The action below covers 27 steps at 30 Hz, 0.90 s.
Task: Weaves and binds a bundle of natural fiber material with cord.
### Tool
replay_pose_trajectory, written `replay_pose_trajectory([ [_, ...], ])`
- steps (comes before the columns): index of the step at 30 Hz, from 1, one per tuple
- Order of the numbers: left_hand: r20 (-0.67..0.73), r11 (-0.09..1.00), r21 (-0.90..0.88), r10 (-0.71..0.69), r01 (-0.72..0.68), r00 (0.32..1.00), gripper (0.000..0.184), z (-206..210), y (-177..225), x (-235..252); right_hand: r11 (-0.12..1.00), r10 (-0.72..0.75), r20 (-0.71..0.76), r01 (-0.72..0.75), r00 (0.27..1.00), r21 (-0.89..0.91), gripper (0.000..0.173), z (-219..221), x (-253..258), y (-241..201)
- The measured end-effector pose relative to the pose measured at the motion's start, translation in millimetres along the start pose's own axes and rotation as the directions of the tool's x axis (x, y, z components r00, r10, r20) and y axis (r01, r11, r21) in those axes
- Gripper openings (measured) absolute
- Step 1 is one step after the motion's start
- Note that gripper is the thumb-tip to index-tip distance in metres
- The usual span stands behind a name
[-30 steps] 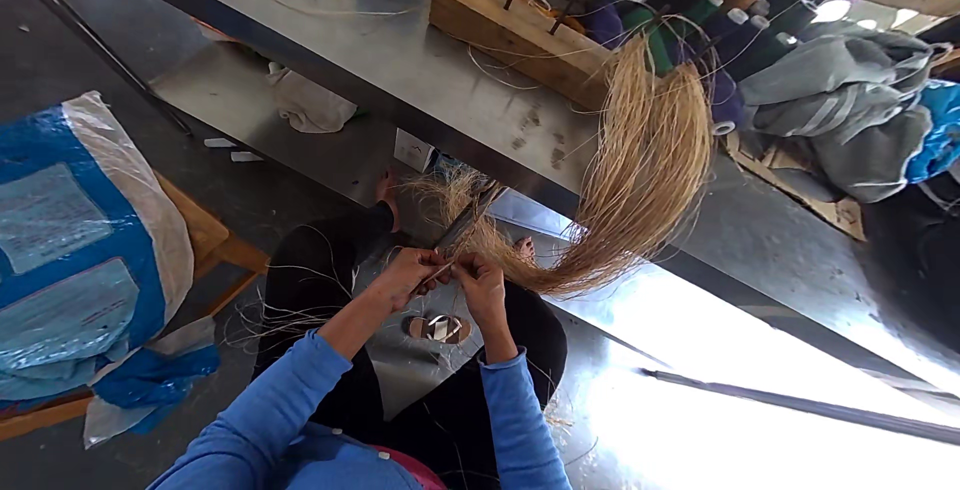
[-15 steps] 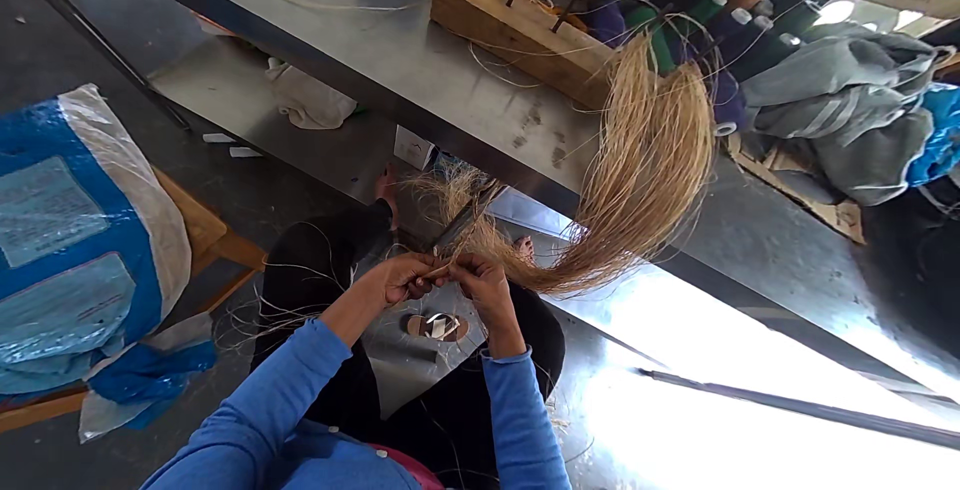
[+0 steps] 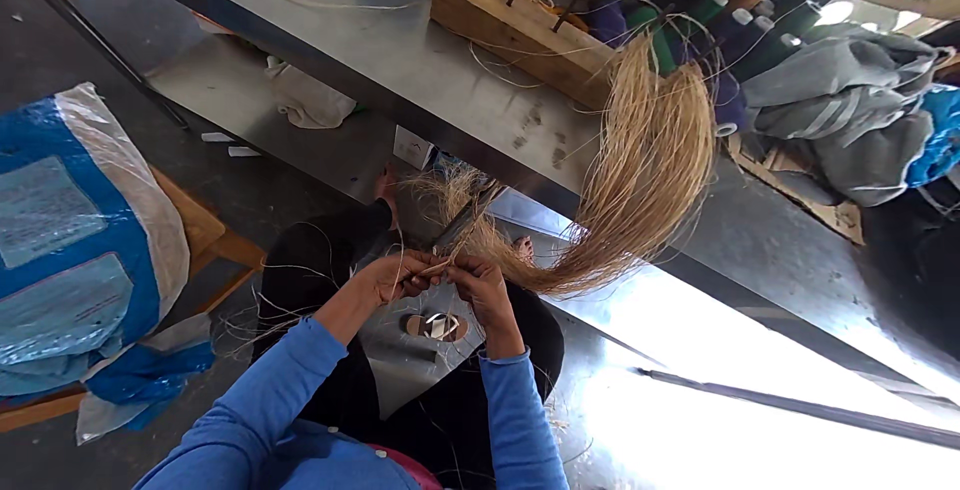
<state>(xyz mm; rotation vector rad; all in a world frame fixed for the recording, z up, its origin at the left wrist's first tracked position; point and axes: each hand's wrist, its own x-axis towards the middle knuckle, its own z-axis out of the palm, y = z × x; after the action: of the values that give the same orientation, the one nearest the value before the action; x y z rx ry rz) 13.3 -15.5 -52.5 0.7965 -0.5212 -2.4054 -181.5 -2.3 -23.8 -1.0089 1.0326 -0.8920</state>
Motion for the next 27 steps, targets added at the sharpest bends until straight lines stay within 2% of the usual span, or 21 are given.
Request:
replay_pose_trajectory([
  [3, -0.083, 0.999, 0.052, 0.006, -0.001, 0.997, 0.019, 4, 2, -2, 1.0, -0.017, -0.05, 0.018, 0.999, 0.011, 0.014, 4, 1, 3],
  [6, -0.127, 0.996, 0.085, 0.007, 0.004, 0.992, 0.019, 10, 4, -5, 0.997, -0.067, -0.105, 0.062, 0.992, -0.056, 0.012, 9, 2, 5],
  [16, -0.052, 0.999, 0.033, -0.011, 0.013, 0.999, 0.022, 9, 1, -6, 0.992, -0.064, -0.071, 0.056, 0.995, -0.11, 0.008, 6, 3, 4],
  [20, -0.085, 1.0, 0.017, -0.017, 0.019, 0.996, 0.021, 11, 1, -7, 0.991, -0.068, -0.07, 0.06, 0.995, -0.117, 0.007, 6, 3, 4],
  [27, -0.051, 0.999, -0.029, -0.029, 0.027, 0.998, 0.021, 9, 0, -6, 0.998, -0.037, -0.004, 0.037, 0.999, -0.057, 0.012, 2, 2, 2],
])
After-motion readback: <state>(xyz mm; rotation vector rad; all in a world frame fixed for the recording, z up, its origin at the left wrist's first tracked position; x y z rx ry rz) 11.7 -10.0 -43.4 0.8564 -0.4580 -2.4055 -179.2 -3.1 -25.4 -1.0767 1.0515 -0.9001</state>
